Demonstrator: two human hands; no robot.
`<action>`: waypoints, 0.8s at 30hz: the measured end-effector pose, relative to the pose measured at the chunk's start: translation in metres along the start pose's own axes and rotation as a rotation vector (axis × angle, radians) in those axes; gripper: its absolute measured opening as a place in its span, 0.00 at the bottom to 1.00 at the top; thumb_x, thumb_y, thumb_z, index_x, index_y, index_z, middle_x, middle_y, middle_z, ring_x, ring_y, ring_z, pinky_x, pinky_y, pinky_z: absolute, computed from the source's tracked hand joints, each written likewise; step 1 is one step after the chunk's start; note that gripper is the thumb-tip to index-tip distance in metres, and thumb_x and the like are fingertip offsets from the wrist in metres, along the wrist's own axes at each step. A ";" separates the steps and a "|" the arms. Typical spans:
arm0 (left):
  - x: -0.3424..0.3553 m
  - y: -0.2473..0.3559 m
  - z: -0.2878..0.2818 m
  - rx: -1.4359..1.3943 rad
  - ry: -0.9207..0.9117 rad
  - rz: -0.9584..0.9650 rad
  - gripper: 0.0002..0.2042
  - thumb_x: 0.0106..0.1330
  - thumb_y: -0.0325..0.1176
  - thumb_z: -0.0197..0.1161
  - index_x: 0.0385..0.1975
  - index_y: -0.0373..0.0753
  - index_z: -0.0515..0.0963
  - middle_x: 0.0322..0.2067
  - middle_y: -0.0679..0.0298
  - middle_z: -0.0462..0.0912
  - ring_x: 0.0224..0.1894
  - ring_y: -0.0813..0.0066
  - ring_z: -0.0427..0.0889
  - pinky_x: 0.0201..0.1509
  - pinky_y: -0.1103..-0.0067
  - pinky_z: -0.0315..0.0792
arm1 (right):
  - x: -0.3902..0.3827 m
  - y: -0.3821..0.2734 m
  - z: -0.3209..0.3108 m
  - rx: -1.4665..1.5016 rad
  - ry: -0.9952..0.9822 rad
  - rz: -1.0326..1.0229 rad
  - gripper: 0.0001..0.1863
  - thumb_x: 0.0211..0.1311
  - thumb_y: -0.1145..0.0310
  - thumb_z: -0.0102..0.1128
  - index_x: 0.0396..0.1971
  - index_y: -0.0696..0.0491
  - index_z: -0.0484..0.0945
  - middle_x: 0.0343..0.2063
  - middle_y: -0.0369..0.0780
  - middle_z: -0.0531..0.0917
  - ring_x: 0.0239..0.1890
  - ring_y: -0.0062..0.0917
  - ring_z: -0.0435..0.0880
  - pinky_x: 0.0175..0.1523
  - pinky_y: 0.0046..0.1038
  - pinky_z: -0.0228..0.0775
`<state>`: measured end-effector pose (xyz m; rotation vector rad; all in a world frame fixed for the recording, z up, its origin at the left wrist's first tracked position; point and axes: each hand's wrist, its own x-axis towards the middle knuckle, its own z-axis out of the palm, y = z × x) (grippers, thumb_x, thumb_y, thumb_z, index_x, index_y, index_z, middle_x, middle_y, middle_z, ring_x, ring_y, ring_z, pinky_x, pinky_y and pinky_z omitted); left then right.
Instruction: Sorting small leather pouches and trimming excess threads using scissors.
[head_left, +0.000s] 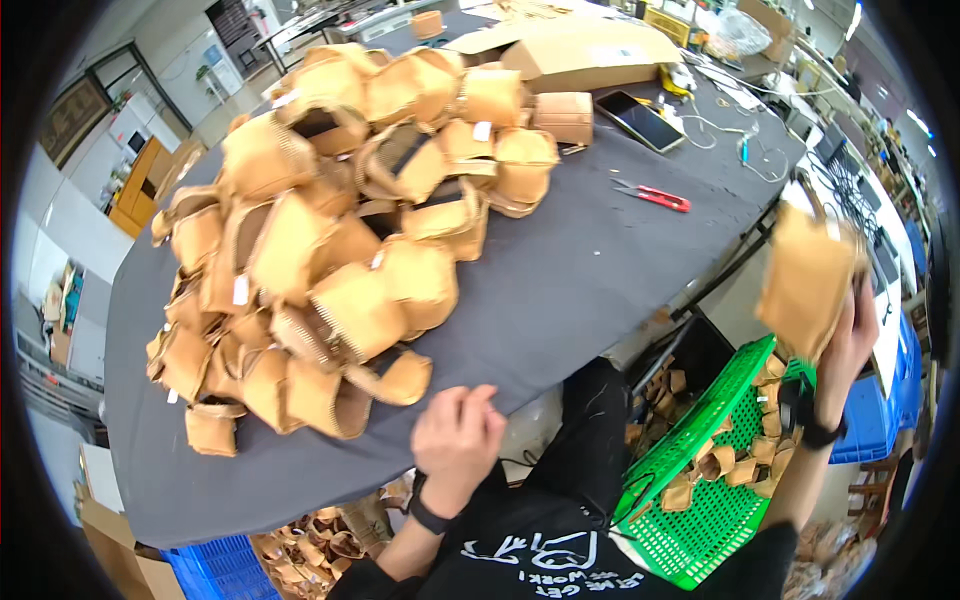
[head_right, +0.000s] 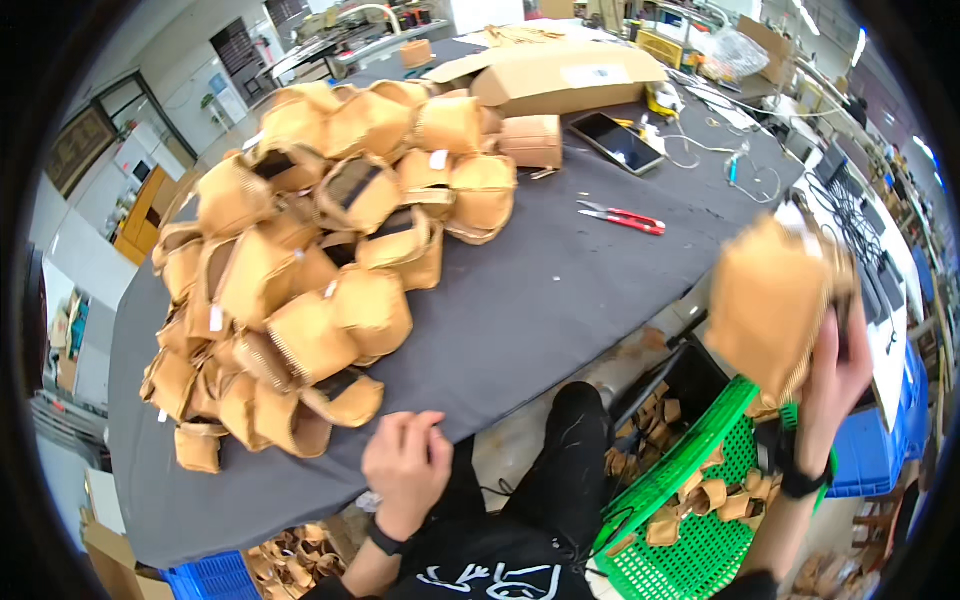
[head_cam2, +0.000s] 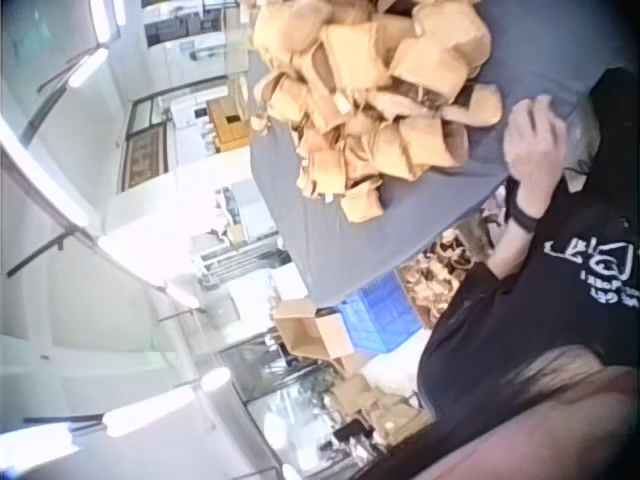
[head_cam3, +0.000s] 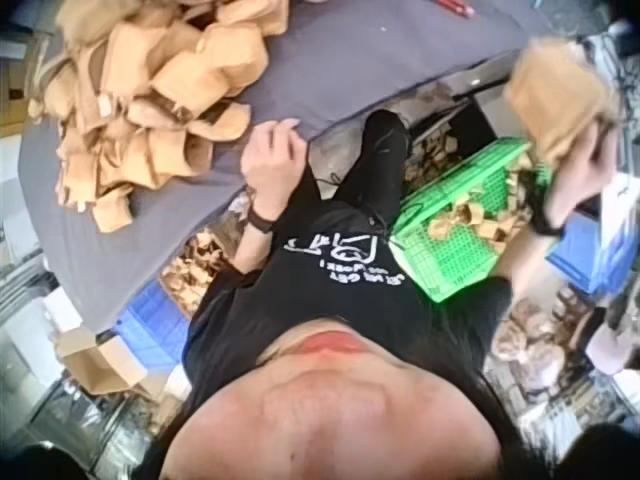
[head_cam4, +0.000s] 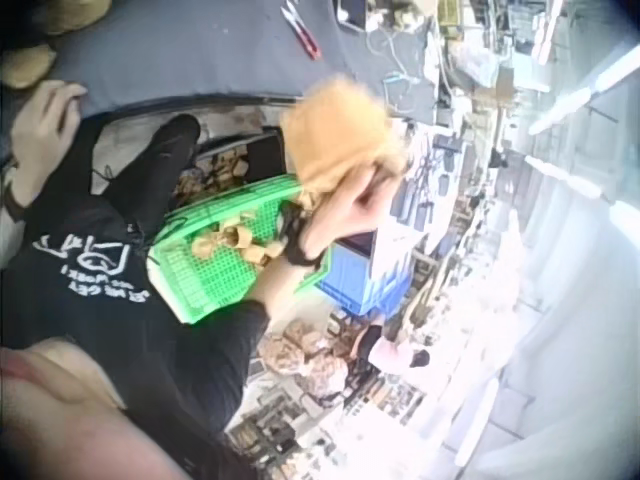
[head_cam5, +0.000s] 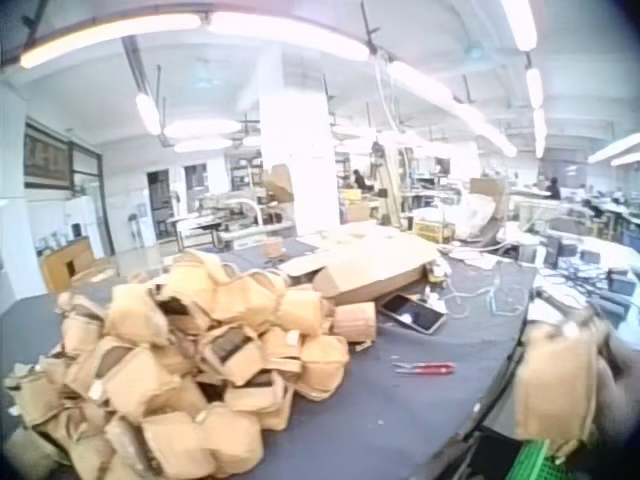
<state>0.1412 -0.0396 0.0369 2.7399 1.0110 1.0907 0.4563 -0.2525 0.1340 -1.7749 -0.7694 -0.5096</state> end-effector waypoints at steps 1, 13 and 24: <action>-0.003 -0.008 -0.001 -0.015 0.003 0.009 0.09 0.47 0.26 0.59 0.30 0.44 0.77 0.26 0.64 0.71 0.25 0.67 0.74 0.26 0.74 0.68 | 0.020 -0.034 0.042 0.071 -0.055 -0.080 0.19 0.61 0.70 0.52 0.50 0.64 0.70 0.39 0.38 0.78 0.39 0.17 0.75 0.45 0.19 0.67; -0.009 -0.010 -0.003 0.033 -0.053 0.095 0.11 0.47 0.36 0.58 0.32 0.48 0.74 0.25 0.71 0.69 0.24 0.75 0.70 0.25 0.79 0.63 | 0.214 -0.126 0.401 -0.062 -0.411 -0.220 0.31 0.52 0.41 0.49 0.29 0.60 0.80 0.27 0.53 0.81 0.34 0.41 0.81 0.42 0.34 0.71; -0.008 -0.012 -0.002 0.062 -0.088 0.048 0.07 0.47 0.34 0.59 0.28 0.48 0.74 0.27 0.68 0.71 0.25 0.71 0.72 0.25 0.76 0.63 | 0.191 -0.129 0.413 -0.127 -0.591 -0.409 0.34 0.60 0.39 0.37 0.60 0.44 0.61 0.56 0.51 0.66 0.58 0.43 0.66 0.61 0.39 0.57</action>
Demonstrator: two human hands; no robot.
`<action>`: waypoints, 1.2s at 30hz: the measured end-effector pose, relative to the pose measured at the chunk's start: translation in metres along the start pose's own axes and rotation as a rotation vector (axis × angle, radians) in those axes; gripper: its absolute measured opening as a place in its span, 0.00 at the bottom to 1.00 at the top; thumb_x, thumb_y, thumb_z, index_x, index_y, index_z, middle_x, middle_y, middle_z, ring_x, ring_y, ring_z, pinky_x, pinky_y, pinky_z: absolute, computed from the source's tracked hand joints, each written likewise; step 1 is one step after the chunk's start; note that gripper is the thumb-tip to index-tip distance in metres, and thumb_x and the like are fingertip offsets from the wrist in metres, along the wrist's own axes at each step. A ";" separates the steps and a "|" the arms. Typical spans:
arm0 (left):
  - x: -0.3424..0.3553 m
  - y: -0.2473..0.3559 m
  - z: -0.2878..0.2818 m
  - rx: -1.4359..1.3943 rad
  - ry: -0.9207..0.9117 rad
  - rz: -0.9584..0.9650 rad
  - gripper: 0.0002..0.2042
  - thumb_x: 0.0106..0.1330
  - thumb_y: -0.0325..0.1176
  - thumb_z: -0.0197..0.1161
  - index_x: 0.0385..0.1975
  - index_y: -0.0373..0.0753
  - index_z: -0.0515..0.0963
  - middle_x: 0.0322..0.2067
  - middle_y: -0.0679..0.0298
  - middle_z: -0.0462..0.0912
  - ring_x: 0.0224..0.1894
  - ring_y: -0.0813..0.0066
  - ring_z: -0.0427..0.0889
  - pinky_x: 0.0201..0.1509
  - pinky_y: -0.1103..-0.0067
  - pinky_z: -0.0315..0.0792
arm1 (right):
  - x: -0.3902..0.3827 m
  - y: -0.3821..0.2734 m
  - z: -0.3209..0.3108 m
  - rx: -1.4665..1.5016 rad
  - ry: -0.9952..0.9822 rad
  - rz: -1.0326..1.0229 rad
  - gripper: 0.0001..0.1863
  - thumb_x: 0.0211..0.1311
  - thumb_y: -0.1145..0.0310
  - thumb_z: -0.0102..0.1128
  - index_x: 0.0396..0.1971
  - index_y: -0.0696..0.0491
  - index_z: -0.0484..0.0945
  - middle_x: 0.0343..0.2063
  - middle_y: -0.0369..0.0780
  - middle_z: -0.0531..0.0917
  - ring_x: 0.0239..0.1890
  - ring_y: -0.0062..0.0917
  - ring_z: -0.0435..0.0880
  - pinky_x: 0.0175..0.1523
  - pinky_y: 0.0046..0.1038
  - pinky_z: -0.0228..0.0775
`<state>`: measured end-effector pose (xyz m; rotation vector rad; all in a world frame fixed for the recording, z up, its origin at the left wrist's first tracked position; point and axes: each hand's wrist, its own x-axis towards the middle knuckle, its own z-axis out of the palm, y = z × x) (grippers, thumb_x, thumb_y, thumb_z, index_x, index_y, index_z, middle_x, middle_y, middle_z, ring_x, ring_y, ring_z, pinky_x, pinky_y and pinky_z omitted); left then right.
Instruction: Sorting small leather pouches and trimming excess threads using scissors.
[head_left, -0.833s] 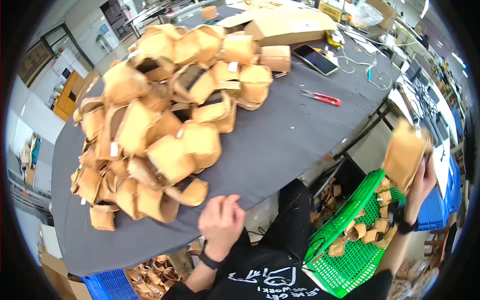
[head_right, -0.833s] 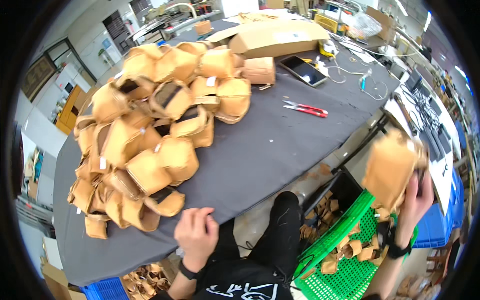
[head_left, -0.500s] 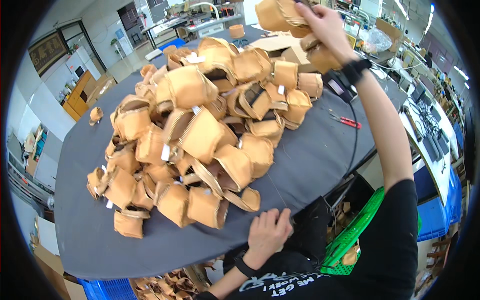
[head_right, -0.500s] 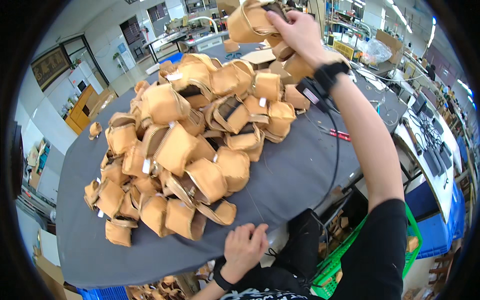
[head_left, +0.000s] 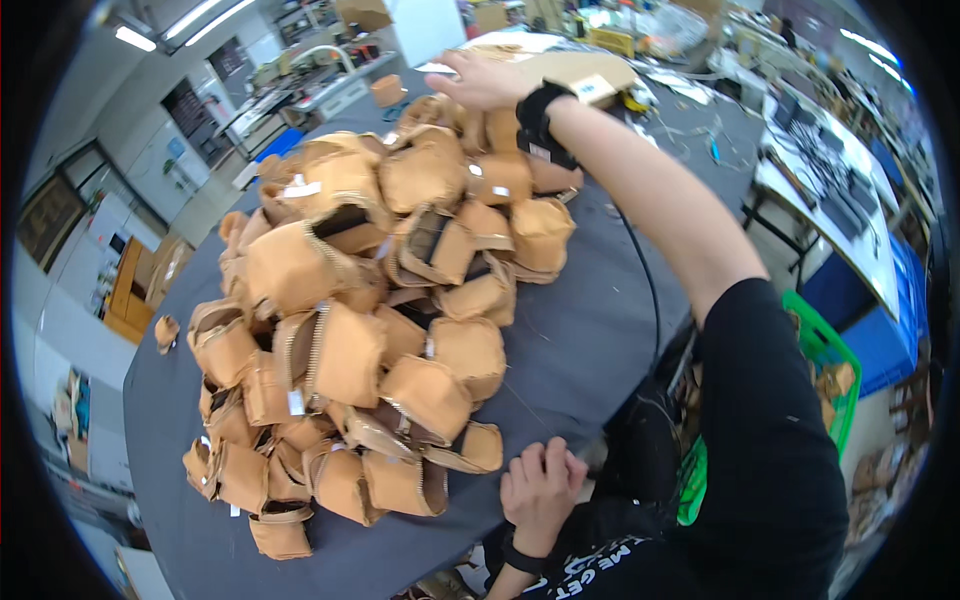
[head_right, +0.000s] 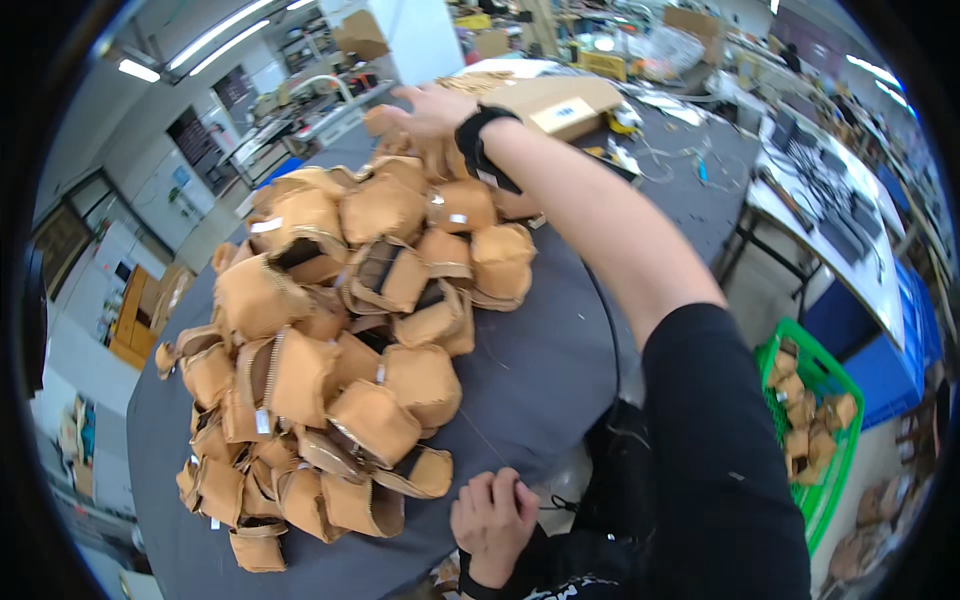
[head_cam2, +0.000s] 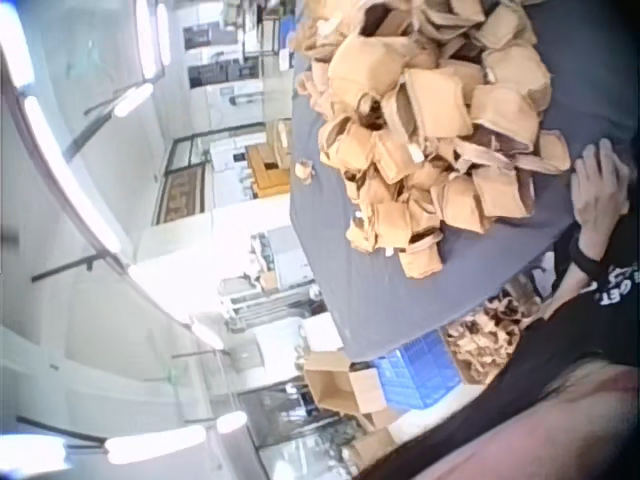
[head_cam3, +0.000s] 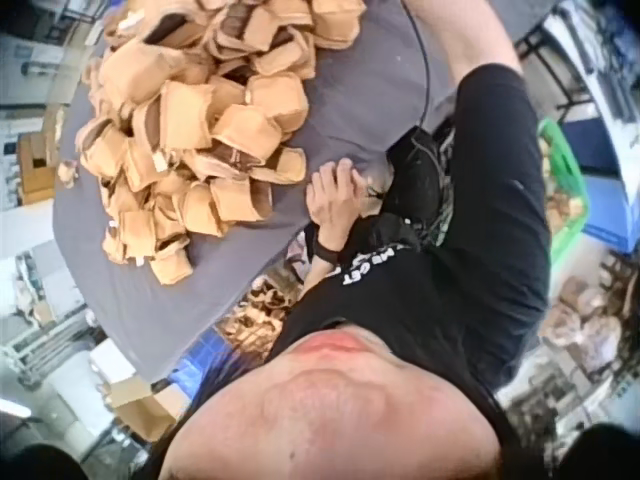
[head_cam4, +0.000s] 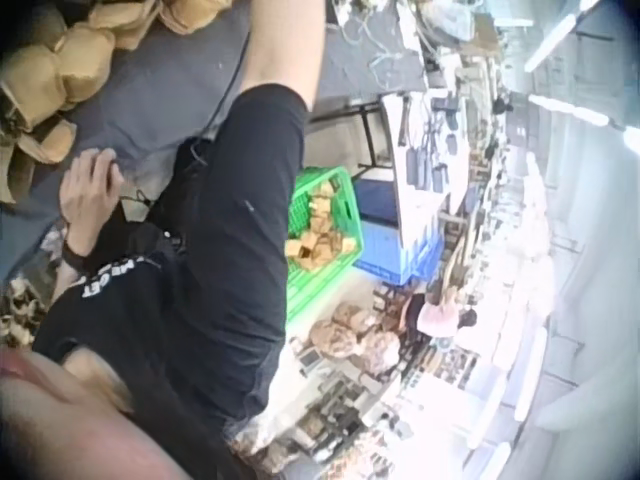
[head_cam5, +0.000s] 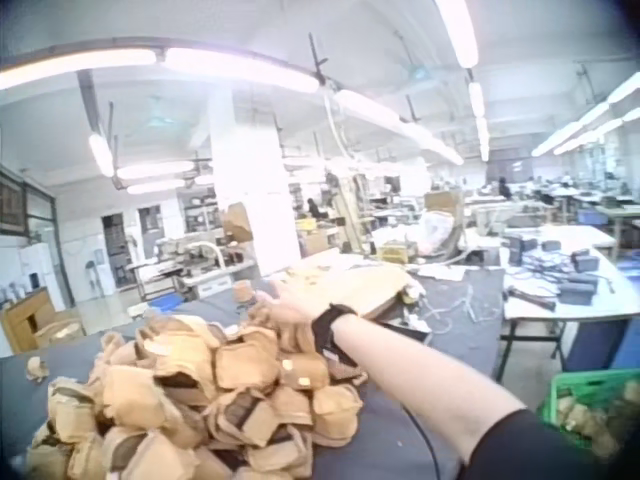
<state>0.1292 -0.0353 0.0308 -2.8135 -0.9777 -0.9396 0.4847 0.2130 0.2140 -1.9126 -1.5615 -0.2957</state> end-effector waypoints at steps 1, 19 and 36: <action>0.002 0.001 0.000 -0.009 -0.022 0.001 0.07 0.47 0.33 0.59 0.28 0.47 0.74 0.27 0.67 0.71 0.27 0.70 0.73 0.26 0.75 0.63 | -0.011 0.007 -0.022 -0.037 -0.038 -0.046 0.34 0.60 0.39 0.38 0.60 0.46 0.60 0.56 0.51 0.66 0.57 0.44 0.66 0.61 0.39 0.58; 0.013 0.043 0.007 0.059 0.131 0.141 0.12 0.65 0.36 0.50 0.23 0.38 0.76 0.21 0.59 0.75 0.23 0.58 0.74 0.27 0.70 0.68 | -0.741 0.166 -0.221 0.161 -0.142 1.478 0.55 0.49 0.39 0.58 0.65 0.57 0.39 0.61 0.55 0.56 0.63 0.39 0.59 0.65 0.34 0.51; 0.009 0.045 0.029 0.312 0.164 0.013 0.22 0.70 0.48 0.40 0.24 0.35 0.69 0.21 0.56 0.69 0.24 0.57 0.68 0.30 0.70 0.64 | -0.719 0.359 -0.104 -0.512 0.137 1.412 0.53 0.32 0.26 0.56 0.54 0.52 0.65 0.44 0.55 0.75 0.49 0.48 0.71 0.58 0.44 0.52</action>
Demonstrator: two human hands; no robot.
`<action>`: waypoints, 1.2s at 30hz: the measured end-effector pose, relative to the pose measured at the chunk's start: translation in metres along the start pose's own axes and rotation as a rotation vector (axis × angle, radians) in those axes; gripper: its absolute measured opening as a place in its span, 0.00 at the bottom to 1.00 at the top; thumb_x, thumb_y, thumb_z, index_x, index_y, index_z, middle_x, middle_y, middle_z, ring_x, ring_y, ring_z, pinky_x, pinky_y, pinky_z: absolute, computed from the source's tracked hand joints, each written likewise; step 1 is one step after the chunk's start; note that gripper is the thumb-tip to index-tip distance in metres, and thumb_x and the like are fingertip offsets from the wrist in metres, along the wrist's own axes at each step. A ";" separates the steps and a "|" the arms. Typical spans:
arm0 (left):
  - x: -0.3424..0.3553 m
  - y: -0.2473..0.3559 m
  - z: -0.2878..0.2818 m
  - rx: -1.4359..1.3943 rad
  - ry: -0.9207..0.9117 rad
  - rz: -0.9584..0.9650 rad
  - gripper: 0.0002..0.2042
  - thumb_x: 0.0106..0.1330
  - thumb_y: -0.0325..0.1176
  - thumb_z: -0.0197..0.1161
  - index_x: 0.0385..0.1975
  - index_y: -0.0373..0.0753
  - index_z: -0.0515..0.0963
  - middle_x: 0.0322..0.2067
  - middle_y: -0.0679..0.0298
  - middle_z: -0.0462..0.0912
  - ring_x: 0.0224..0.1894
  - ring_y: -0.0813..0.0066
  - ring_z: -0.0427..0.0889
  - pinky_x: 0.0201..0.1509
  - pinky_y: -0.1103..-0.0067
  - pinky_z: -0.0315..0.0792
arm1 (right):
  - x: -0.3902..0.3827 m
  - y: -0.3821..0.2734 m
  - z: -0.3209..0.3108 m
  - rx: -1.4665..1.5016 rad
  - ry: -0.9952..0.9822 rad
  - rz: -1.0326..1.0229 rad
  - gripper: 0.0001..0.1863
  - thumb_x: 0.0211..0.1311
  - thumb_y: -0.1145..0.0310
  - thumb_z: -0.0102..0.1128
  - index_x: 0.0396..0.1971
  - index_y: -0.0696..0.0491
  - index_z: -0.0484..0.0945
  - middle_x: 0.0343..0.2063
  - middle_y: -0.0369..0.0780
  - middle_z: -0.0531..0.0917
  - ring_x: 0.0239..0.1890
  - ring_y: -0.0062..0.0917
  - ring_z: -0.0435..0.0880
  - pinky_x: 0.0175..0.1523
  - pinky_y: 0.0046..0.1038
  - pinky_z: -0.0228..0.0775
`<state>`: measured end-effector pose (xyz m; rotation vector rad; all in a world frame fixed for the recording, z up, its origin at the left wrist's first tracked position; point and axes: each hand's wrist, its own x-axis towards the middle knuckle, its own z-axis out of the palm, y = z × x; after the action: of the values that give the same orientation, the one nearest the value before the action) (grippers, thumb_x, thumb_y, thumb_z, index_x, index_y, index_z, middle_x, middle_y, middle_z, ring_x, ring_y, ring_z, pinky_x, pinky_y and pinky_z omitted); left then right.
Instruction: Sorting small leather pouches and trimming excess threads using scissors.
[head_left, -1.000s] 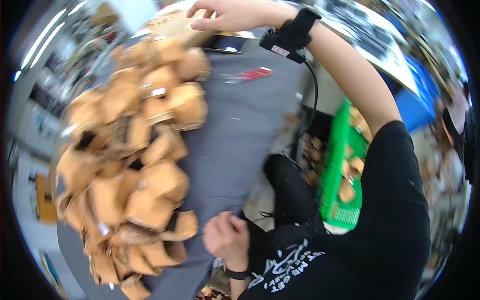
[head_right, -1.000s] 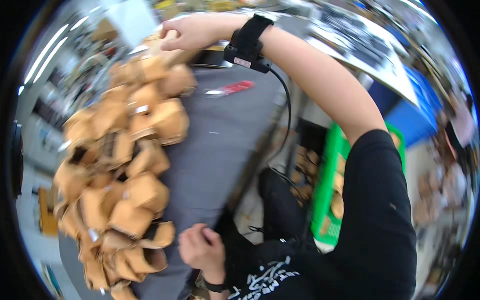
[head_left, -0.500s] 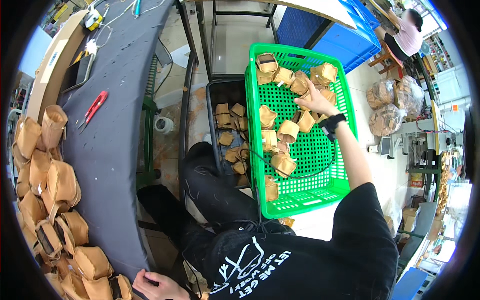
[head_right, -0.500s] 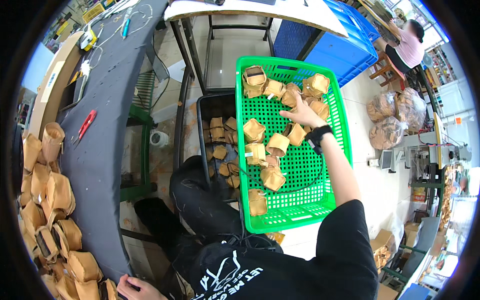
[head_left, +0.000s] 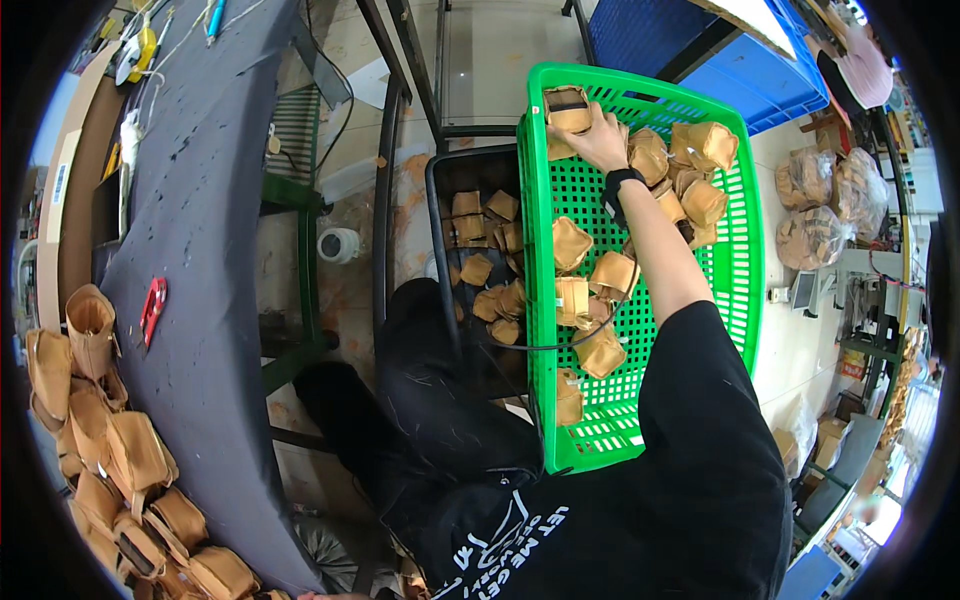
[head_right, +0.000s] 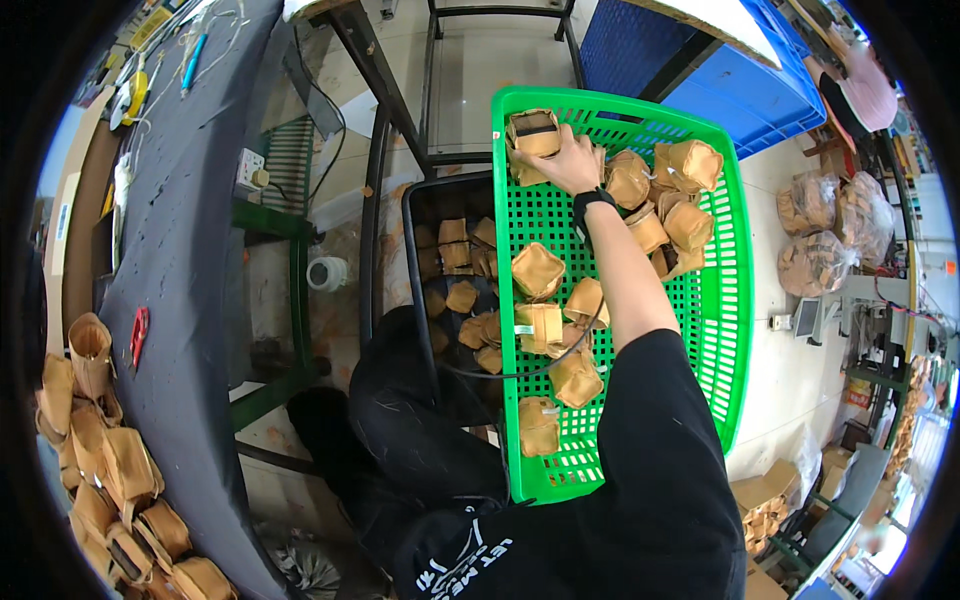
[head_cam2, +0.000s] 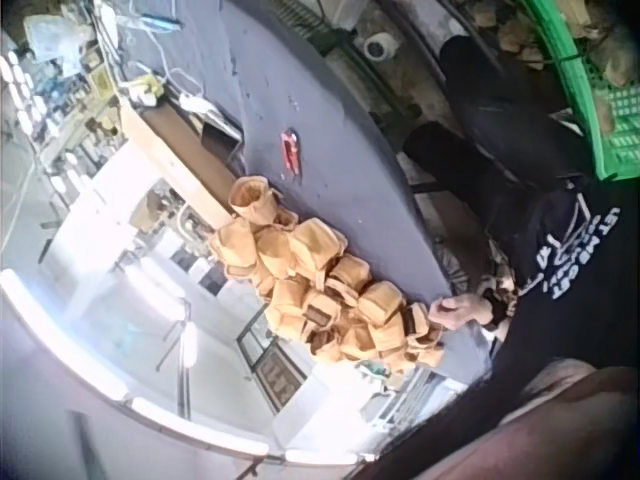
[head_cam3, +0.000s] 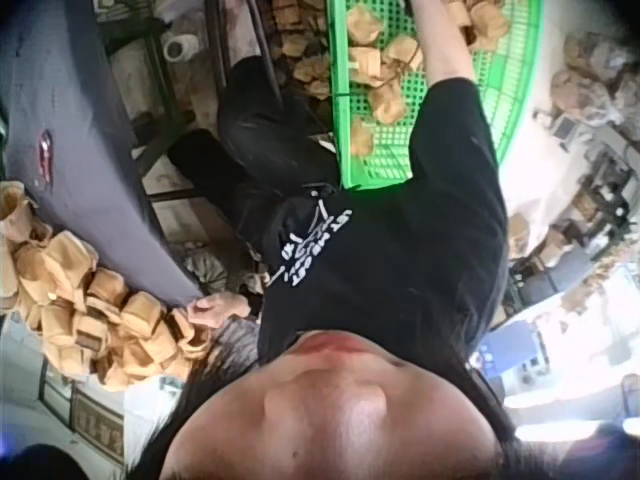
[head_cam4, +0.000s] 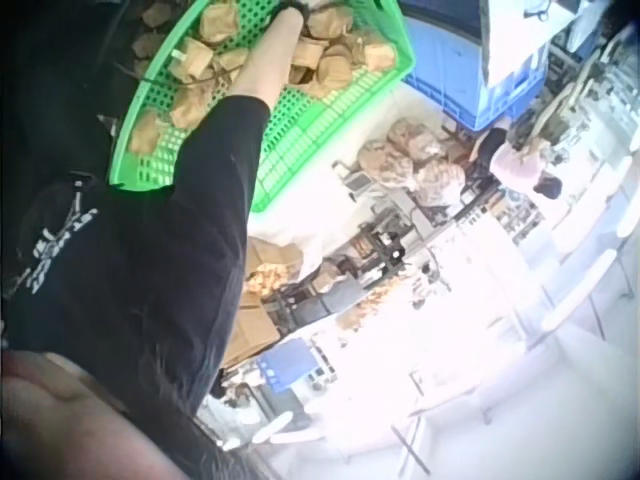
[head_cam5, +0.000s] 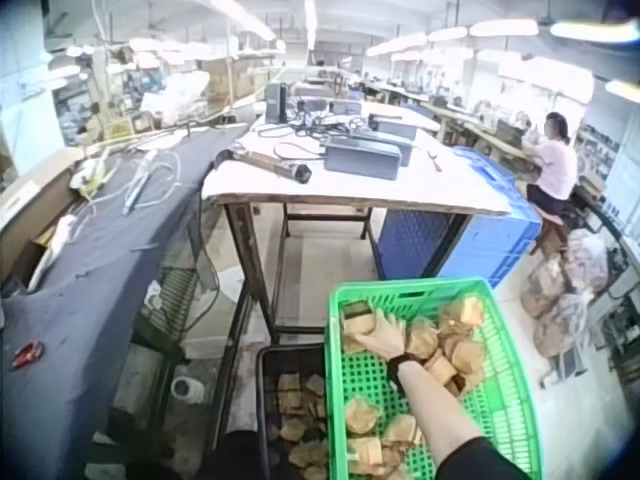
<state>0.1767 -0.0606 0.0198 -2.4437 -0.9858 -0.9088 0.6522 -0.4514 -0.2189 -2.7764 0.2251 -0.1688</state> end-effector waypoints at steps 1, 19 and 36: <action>0.001 0.006 -0.001 -0.023 -0.002 -0.018 0.22 0.70 0.49 0.40 0.24 0.35 0.68 0.22 0.57 0.69 0.24 0.58 0.67 0.31 0.70 0.64 | 0.003 0.008 0.000 0.035 -0.020 -0.029 0.53 0.32 0.26 0.56 0.54 0.53 0.65 0.44 0.55 0.75 0.49 0.48 0.72 0.58 0.44 0.53; -0.002 -0.003 0.008 -0.018 0.039 0.049 0.23 0.69 0.51 0.40 0.23 0.35 0.68 0.19 0.59 0.66 0.21 0.62 0.65 0.27 0.72 0.63 | -0.009 0.036 0.060 0.912 -0.253 -0.023 0.38 0.49 0.46 0.64 0.54 0.57 0.67 0.54 0.42 0.71 0.56 0.29 0.69 0.59 0.29 0.60; 0.000 -0.003 0.004 -0.045 0.087 0.024 0.24 0.68 0.53 0.41 0.22 0.36 0.68 0.18 0.60 0.65 0.19 0.63 0.64 0.24 0.74 0.61 | -0.044 -0.016 0.032 0.344 -0.162 0.244 0.56 0.43 0.22 0.37 0.64 0.51 0.41 0.41 0.52 0.79 0.42 0.48 0.78 0.47 0.39 0.68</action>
<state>0.1762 -0.0562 0.0176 -2.4252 -0.9129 -1.0302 0.6163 -0.4187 -0.2473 -2.3827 0.4453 0.0730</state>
